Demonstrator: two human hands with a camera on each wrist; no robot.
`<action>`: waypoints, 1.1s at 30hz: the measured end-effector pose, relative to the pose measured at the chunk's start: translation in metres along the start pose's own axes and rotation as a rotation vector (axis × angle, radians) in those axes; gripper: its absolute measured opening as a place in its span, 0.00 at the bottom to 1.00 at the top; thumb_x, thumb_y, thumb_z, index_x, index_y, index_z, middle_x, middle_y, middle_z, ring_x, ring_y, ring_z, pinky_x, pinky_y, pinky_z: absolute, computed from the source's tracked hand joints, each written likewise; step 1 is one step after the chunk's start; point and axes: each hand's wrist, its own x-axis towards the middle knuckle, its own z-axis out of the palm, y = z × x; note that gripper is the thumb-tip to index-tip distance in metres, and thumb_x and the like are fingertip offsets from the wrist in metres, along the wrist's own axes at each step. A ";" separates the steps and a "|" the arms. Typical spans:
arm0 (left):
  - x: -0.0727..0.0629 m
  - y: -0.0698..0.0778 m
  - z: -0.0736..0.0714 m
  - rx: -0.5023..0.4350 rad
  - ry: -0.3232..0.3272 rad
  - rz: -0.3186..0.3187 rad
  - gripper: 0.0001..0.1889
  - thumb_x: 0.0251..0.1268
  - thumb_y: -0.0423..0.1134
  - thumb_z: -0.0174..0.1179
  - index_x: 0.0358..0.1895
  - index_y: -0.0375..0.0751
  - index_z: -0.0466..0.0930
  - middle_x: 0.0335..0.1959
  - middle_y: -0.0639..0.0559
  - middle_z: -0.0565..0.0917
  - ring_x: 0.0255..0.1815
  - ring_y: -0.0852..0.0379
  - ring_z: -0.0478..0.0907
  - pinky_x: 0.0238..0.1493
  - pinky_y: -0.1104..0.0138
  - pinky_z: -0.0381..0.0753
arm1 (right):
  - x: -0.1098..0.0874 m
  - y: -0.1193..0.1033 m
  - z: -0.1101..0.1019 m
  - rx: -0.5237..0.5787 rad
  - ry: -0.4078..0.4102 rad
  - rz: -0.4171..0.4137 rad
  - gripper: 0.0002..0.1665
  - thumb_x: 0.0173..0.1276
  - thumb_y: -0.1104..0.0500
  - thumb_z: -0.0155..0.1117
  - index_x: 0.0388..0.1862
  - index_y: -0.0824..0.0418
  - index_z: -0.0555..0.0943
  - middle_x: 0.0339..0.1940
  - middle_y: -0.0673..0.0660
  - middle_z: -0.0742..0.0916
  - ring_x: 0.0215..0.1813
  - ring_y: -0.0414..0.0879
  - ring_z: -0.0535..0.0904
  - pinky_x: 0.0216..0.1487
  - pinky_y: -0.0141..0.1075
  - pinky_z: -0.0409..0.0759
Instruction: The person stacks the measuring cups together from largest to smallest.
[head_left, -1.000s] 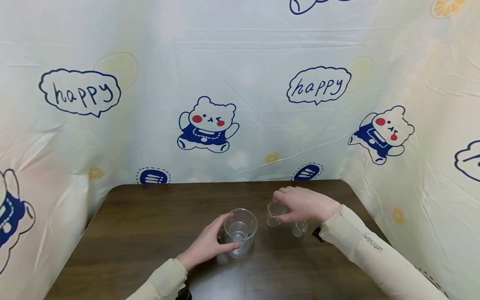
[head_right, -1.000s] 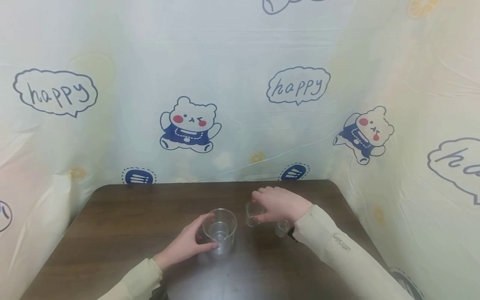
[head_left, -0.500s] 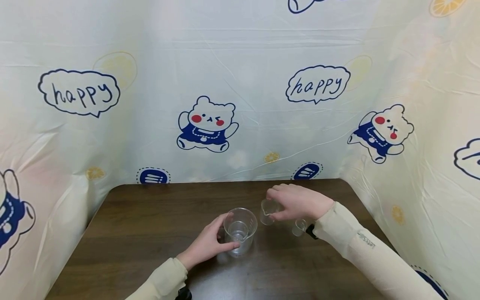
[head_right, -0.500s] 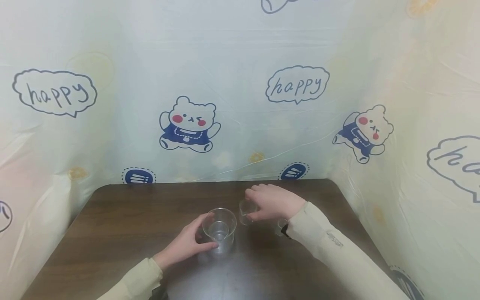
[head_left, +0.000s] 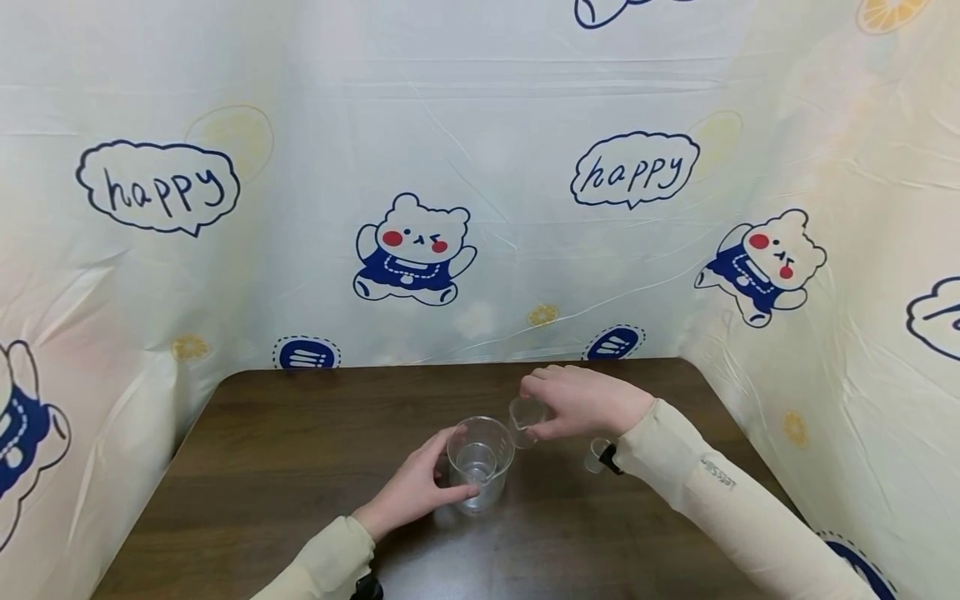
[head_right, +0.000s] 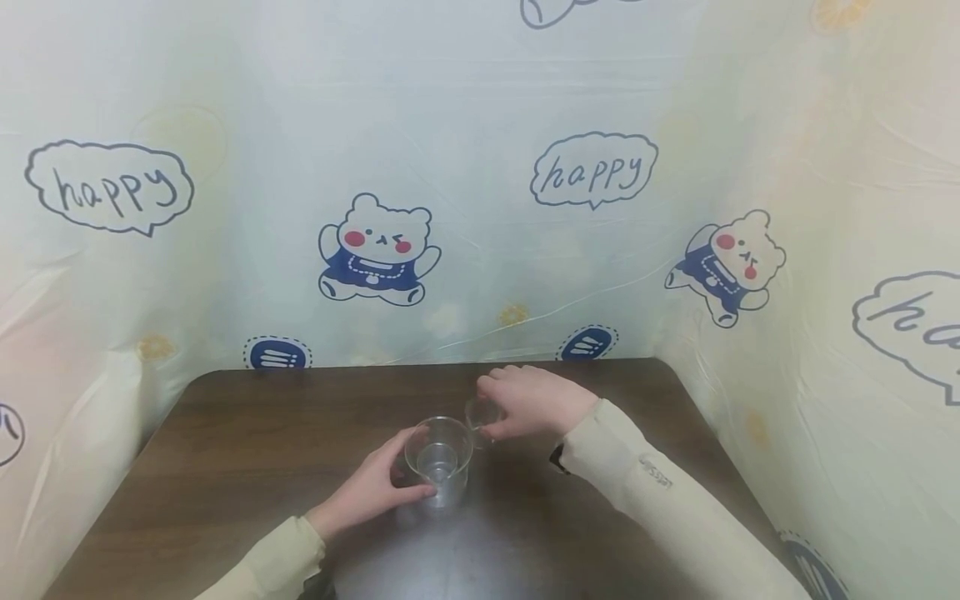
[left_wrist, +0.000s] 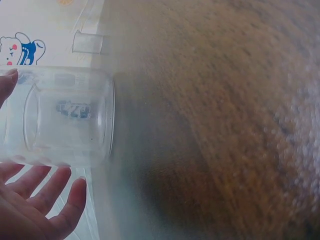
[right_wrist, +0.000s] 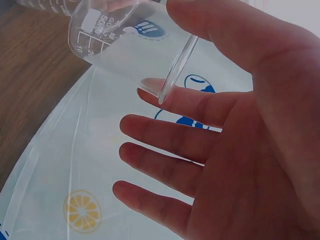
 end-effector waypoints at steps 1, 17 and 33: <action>0.000 0.000 0.000 0.000 0.000 0.002 0.46 0.60 0.55 0.76 0.79 0.49 0.63 0.70 0.44 0.74 0.63 0.43 0.80 0.55 0.49 0.82 | 0.001 -0.001 -0.001 0.002 0.000 -0.002 0.19 0.69 0.45 0.71 0.50 0.54 0.82 0.47 0.51 0.85 0.48 0.48 0.81 0.55 0.45 0.81; 0.001 -0.004 0.000 0.000 -0.007 -0.002 0.46 0.61 0.55 0.76 0.79 0.50 0.63 0.71 0.45 0.74 0.64 0.42 0.78 0.55 0.49 0.82 | 0.016 -0.012 -0.001 0.004 -0.010 -0.043 0.21 0.68 0.45 0.73 0.52 0.55 0.83 0.49 0.52 0.86 0.48 0.47 0.82 0.55 0.44 0.82; 0.002 -0.006 -0.001 -0.002 -0.014 0.003 0.45 0.61 0.55 0.76 0.79 0.51 0.62 0.72 0.46 0.73 0.65 0.43 0.78 0.55 0.50 0.83 | 0.035 -0.016 0.009 0.009 -0.047 -0.075 0.23 0.68 0.46 0.73 0.55 0.56 0.82 0.49 0.51 0.86 0.48 0.46 0.81 0.55 0.42 0.82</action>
